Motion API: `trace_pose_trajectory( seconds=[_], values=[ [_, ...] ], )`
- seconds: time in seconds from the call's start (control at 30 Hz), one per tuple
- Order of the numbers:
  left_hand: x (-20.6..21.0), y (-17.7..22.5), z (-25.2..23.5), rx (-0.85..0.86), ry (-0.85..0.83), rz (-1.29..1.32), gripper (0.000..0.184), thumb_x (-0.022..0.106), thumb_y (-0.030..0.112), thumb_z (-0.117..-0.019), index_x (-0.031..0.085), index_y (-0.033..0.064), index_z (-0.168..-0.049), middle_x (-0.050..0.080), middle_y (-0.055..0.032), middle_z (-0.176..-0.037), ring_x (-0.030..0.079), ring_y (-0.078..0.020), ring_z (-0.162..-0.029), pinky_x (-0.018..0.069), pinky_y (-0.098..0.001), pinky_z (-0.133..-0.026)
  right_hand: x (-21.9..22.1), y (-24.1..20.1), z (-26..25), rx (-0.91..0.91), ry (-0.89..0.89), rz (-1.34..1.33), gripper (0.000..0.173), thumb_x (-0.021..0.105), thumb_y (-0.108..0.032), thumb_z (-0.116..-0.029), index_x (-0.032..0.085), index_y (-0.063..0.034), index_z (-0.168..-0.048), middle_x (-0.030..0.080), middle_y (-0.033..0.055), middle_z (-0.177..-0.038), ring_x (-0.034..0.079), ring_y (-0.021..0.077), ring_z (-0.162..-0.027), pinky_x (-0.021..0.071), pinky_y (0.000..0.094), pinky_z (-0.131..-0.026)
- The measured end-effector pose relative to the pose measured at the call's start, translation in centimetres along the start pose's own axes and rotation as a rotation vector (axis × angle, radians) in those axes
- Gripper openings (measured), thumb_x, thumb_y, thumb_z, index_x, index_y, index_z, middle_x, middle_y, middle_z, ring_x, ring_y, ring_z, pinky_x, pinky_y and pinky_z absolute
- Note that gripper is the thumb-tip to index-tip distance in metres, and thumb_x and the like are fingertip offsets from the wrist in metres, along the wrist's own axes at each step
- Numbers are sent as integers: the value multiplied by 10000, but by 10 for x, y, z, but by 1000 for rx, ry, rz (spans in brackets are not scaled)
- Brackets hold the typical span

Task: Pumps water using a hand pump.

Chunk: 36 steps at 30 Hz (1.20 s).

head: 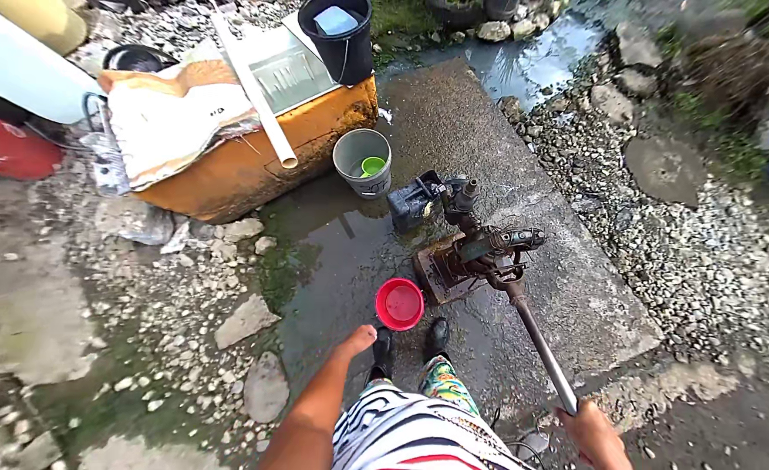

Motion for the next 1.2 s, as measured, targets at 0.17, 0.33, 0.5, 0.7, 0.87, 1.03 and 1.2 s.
trace_pose_trajectory(
  seconds=[0.17,0.33,0.5,0.7,0.87,1.03,1.2],
  values=[
    [-9,7,11,8,35,-14,358,493,162,-1087,581,-25,-1379,604,-254,-1373,582,-361,-1299,427,-499,-1128,57,28,-100,56,119,-35,319,688,-227,-914,705,-54,-1183,716,252,-1130,674,434,-1121,522,641,-902],
    [-15,-5,34,-97,89,-44,356,491,167,-1091,582,-13,-1384,618,-245,-1351,596,-346,-1277,432,-487,-1117,69,44,-186,-70,134,13,403,690,-231,-927,654,-99,-1306,712,266,-1155,669,453,-1145,510,648,-943],
    [-15,-22,50,-119,65,-71,365,481,166,-1096,570,-24,-1395,609,-249,-1367,583,-353,-1297,421,-479,-1129,104,15,-230,36,30,-164,369,673,-221,-959,663,-35,-1277,665,272,-1274,627,430,-1233,493,631,-989],
    [-11,-38,43,-107,57,-19,365,485,189,-1095,580,-10,-1385,610,-243,-1364,587,-350,-1289,425,-492,-1121,143,3,-175,-83,-230,-318,295,657,-111,-988,656,67,-1223,710,247,-1012,705,322,-838,573,491,-822],
    [-8,-37,24,-61,25,0,358,486,174,-1092,582,-21,-1376,611,-248,-1353,596,-354,-1264,431,-492,-1105,62,29,-62,-52,-123,-186,508,703,-228,-983,519,56,-1362,699,243,-984,720,328,-766,598,508,-748],
    [-4,-32,8,-59,18,4,352,492,193,-1091,594,8,-1374,613,-231,-1366,599,-338,-1274,443,-495,-1101,-31,-9,34,-48,38,74,538,694,-358,-985,564,9,-1356,700,280,-1146,678,452,-1108,515,635,-942],
    [-6,-15,12,-39,13,1,359,484,175,-1094,582,-21,-1378,600,-251,-1375,585,-363,-1286,434,-502,-1109,29,6,-28,20,9,-60,367,703,-311,-975,686,14,-1144,715,251,-1067,705,412,-1004,545,604,-872]
  ],
)
Point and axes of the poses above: each hand's wrist, its own z-axis away from the middle knuckle, its own x-axis out of the palm, y = z × x, the point moved 1 cm from there along -z, towards the middle knuckle
